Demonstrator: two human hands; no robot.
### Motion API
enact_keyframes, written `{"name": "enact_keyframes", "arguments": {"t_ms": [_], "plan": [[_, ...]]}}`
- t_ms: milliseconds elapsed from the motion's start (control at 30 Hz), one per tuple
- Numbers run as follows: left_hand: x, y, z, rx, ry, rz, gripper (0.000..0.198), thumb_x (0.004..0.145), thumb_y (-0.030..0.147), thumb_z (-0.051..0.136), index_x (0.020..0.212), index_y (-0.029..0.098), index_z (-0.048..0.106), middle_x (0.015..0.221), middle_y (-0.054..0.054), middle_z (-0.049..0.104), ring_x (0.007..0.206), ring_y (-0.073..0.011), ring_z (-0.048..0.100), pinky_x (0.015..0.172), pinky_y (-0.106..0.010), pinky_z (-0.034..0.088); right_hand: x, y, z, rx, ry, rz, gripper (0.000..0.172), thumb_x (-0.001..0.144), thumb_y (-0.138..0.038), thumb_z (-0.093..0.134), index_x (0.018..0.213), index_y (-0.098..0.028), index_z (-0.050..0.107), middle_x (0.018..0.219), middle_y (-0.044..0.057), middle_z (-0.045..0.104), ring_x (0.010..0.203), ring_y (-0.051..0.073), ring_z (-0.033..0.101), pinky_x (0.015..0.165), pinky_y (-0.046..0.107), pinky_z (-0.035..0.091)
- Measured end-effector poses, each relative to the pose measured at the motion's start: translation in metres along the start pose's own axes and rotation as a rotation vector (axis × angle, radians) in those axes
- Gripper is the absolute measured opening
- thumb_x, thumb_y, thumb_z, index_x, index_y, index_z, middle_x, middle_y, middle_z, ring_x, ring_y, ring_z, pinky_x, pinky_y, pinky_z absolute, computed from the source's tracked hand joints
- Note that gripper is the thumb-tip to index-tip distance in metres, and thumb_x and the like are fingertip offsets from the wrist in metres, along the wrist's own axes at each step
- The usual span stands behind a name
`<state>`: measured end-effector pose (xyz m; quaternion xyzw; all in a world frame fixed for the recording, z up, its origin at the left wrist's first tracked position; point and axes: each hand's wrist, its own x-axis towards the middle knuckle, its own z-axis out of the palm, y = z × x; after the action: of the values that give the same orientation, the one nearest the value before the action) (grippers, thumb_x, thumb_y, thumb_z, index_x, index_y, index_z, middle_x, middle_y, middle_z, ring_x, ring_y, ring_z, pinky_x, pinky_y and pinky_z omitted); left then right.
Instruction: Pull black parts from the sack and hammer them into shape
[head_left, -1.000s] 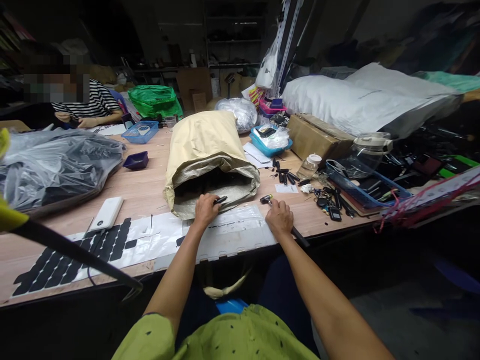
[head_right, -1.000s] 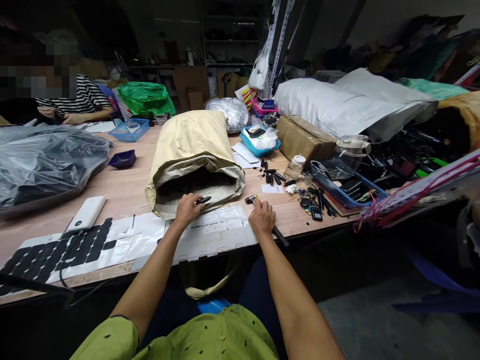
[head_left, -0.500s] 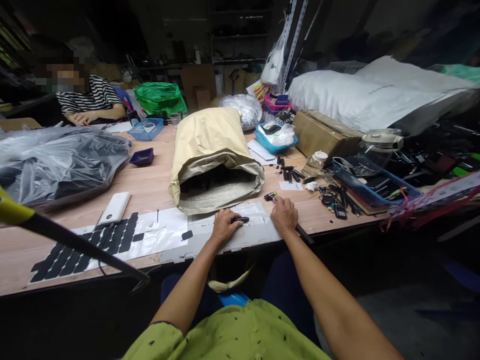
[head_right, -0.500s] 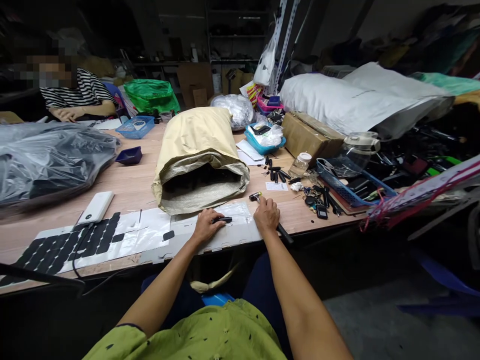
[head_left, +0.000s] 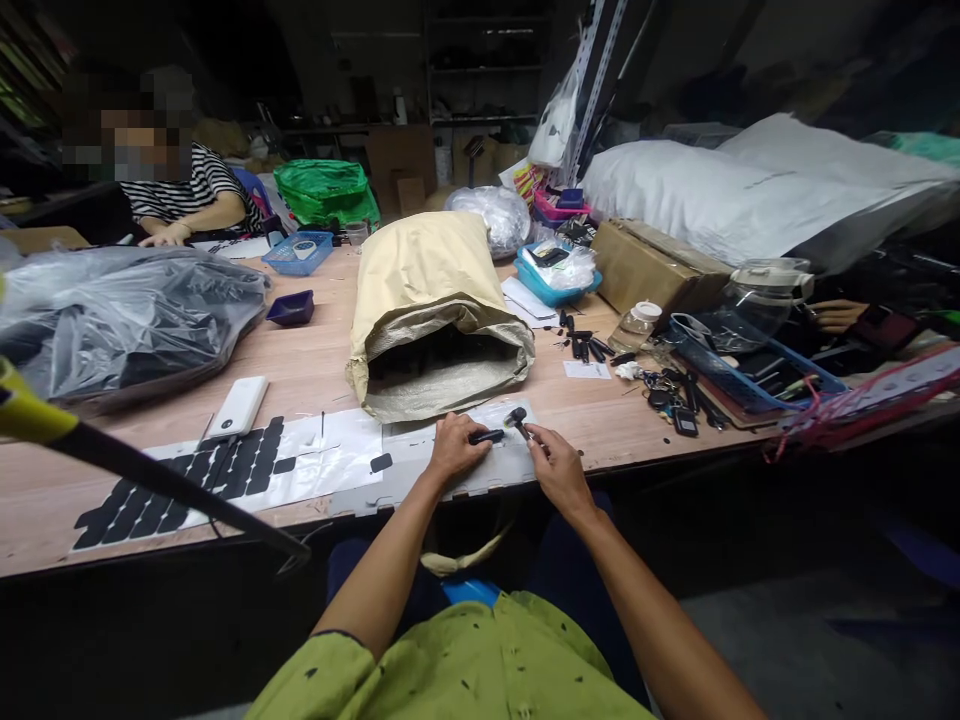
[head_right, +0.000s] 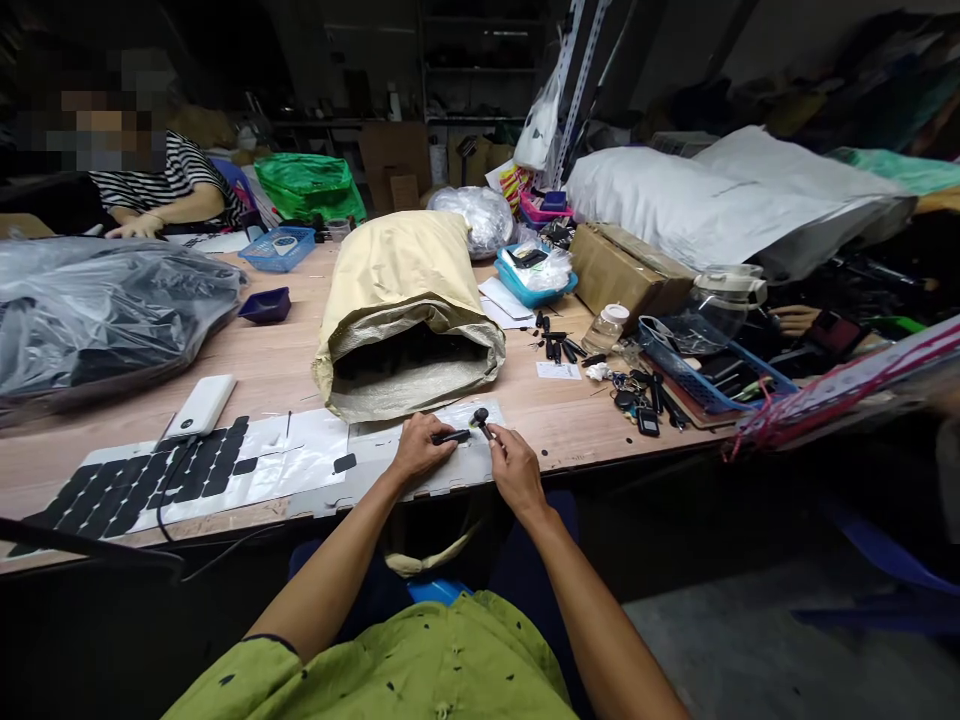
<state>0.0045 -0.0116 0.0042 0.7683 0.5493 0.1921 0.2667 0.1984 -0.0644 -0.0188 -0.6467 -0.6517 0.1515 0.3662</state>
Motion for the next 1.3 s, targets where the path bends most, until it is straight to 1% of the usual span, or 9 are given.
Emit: {"name": "enact_keyframes", "arguments": {"t_ms": [167, 267, 367, 600, 733, 900, 967, 1200, 1300], "plan": [[0.001, 0.000, 0.002, 0.002, 0.003, -0.018, 0.023, 0.079, 0.029, 0.069, 0.099, 0.028, 0.079, 0.092, -0.004, 0.069, 0.099, -0.0240, 0.053, 0.092, -0.038, 0.040, -0.005, -0.013, 0.003, -0.048, 0.014, -0.073, 0.037, 0.093, -0.021, 0.041, 0.117, -0.020, 0.069, 0.111, 0.011, 0.071, 0.105, 0.021, 0.064, 0.093, 0.034, 0.051], [0.002, 0.001, 0.003, -0.005, 0.001, -0.034, 0.024, 0.079, 0.029, 0.071, 0.101, 0.028, 0.079, 0.092, -0.004, 0.069, 0.100, -0.0239, 0.052, 0.092, -0.038, 0.039, -0.003, -0.017, 0.000, -0.063, -0.018, -0.066, 0.036, 0.092, -0.018, 0.041, 0.114, -0.020, 0.070, 0.107, 0.010, 0.072, 0.100, 0.021, 0.066, 0.089, 0.033, 0.053], [0.002, 0.001, 0.004, -0.008, -0.005, -0.031, 0.023, 0.078, 0.029, 0.071, 0.100, 0.029, 0.079, 0.091, -0.004, 0.068, 0.099, -0.0235, 0.052, 0.091, -0.037, 0.039, -0.002, -0.022, -0.001, -0.025, 0.027, -0.095, 0.036, 0.092, -0.020, 0.041, 0.113, -0.020, 0.070, 0.106, 0.010, 0.072, 0.099, 0.021, 0.066, 0.087, 0.032, 0.054], [0.002, -0.001, 0.005, -0.027, 0.004, -0.018, 0.021, 0.079, 0.030, 0.069, 0.097, 0.031, 0.079, 0.089, -0.003, 0.068, 0.095, -0.0223, 0.052, 0.089, -0.036, 0.038, -0.008, -0.026, 0.010, 0.014, 0.013, -0.166, 0.034, 0.090, -0.019, 0.044, 0.111, -0.022, 0.071, 0.100, 0.007, 0.072, 0.093, 0.020, 0.066, 0.082, 0.031, 0.054], [0.003, 0.000, 0.008, -0.022, 0.033, -0.029, 0.020, 0.076, 0.029, 0.071, 0.094, 0.030, 0.080, 0.088, -0.003, 0.069, 0.097, -0.0232, 0.052, 0.090, -0.036, 0.039, 0.009, -0.007, -0.001, -0.083, 0.060, -0.069, 0.035, 0.088, -0.017, 0.045, 0.110, -0.023, 0.072, 0.102, 0.007, 0.070, 0.093, 0.020, 0.064, 0.083, 0.031, 0.051], [0.002, 0.000, 0.009, -0.010, 0.024, -0.032, 0.022, 0.074, 0.029, 0.073, 0.095, 0.028, 0.080, 0.089, -0.003, 0.069, 0.097, -0.0239, 0.052, 0.091, -0.037, 0.039, 0.049, 0.025, -0.029, -0.383, 0.067, 0.254, 0.036, 0.085, -0.014, 0.052, 0.114, -0.023, 0.073, 0.098, 0.008, 0.066, 0.088, 0.020, 0.058, 0.072, 0.028, 0.042], [0.002, 0.000, 0.009, -0.014, 0.012, -0.030, 0.022, 0.074, 0.029, 0.073, 0.095, 0.028, 0.080, 0.088, -0.003, 0.068, 0.097, -0.0239, 0.052, 0.090, -0.037, 0.039, 0.060, 0.034, -0.032, -0.450, 0.055, 0.308, 0.037, 0.085, -0.012, 0.053, 0.114, -0.023, 0.072, 0.098, 0.009, 0.064, 0.087, 0.020, 0.055, 0.070, 0.028, 0.038], [0.002, -0.003, -0.002, -0.053, -0.062, 0.005, 0.020, 0.072, 0.033, 0.077, 0.091, 0.028, 0.080, 0.091, -0.003, 0.068, 0.099, -0.0241, 0.052, 0.095, -0.040, 0.040, 0.064, 0.039, -0.013, -0.600, 0.146, 0.300, 0.035, 0.091, -0.016, 0.050, 0.119, -0.022, 0.069, 0.099, 0.010, 0.059, 0.092, 0.021, 0.051, 0.070, 0.030, 0.032], [-0.010, -0.009, -0.007, -0.090, -0.120, 0.075, 0.018, 0.071, 0.033, 0.078, 0.088, 0.028, 0.080, 0.100, -0.004, 0.067, 0.104, -0.0249, 0.053, 0.099, -0.042, 0.041, 0.063, 0.039, -0.008, -0.622, 0.157, 0.267, 0.034, 0.092, -0.017, 0.047, 0.118, -0.021, 0.068, 0.099, 0.011, 0.059, 0.094, 0.022, 0.050, 0.070, 0.030, 0.031]]}}
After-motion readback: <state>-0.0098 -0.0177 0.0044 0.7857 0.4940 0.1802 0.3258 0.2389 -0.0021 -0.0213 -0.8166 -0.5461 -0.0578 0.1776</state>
